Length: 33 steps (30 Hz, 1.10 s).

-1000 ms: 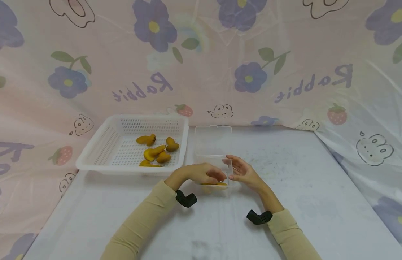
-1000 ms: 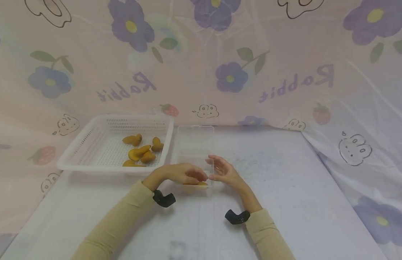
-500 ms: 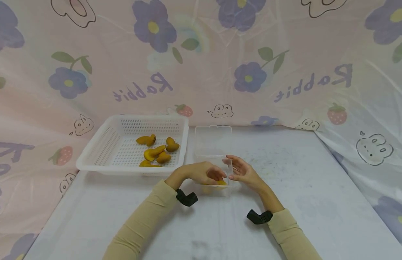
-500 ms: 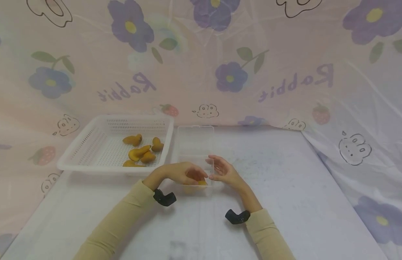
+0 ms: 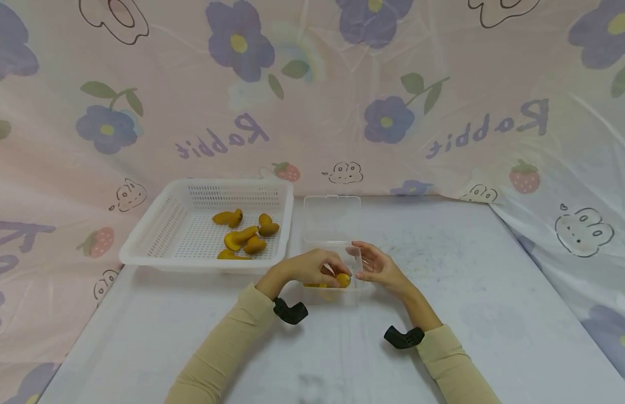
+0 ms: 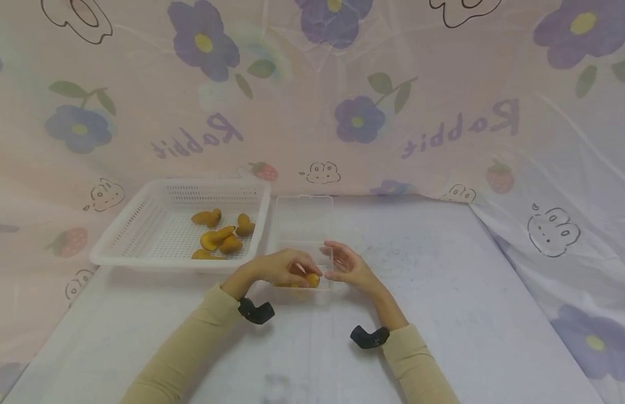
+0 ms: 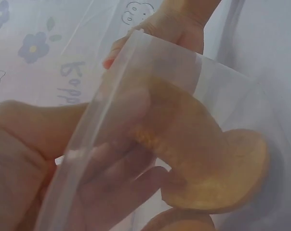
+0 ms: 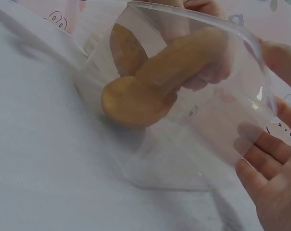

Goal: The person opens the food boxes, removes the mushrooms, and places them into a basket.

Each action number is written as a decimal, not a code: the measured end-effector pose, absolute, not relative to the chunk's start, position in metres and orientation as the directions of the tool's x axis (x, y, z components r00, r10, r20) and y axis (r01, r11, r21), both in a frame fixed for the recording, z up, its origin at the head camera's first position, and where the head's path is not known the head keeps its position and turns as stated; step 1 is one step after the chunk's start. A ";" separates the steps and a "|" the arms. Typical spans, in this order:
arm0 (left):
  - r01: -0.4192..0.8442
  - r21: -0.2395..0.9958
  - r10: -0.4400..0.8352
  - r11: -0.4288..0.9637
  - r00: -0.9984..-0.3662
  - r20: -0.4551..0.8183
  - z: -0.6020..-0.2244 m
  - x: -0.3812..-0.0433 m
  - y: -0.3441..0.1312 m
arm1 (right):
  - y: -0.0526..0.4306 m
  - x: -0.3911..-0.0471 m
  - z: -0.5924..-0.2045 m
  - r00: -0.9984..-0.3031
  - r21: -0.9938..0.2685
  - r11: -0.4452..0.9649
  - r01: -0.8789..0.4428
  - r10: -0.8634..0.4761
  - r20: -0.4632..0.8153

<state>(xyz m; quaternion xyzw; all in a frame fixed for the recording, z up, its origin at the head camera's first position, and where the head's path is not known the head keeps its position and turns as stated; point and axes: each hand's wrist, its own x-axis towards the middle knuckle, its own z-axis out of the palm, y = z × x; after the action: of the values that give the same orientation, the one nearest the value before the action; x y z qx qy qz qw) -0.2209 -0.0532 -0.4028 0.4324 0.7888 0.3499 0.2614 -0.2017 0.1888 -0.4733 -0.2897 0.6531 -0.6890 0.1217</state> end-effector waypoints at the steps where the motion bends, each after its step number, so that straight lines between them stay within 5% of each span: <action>1: 0.504 0.778 0.864 0.375 -0.495 -0.096 -0.403 -0.220 -0.053 | 0.189 -0.202 -0.473 -0.800 -0.969 -0.116 -0.218 -0.548 0.245; 15: 0.494 0.781 0.759 0.382 -0.649 0.039 -0.397 -0.213 -0.062 | 0.187 -0.200 -0.469 -0.820 -0.979 -0.089 -0.184 -0.535 0.203; 33: 0.486 0.820 0.723 0.302 -0.677 0.135 -0.396 -0.209 -0.080 | 0.185 -0.199 -0.467 -0.834 -0.982 -0.038 -0.182 -0.524 0.175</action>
<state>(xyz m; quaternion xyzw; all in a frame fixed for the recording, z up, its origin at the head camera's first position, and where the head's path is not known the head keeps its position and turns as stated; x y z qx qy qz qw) -0.2091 -0.0795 -0.3963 0.3796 0.7960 0.4528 0.1311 -0.1992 0.1854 -0.4674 -0.2589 0.6820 -0.6721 0.1269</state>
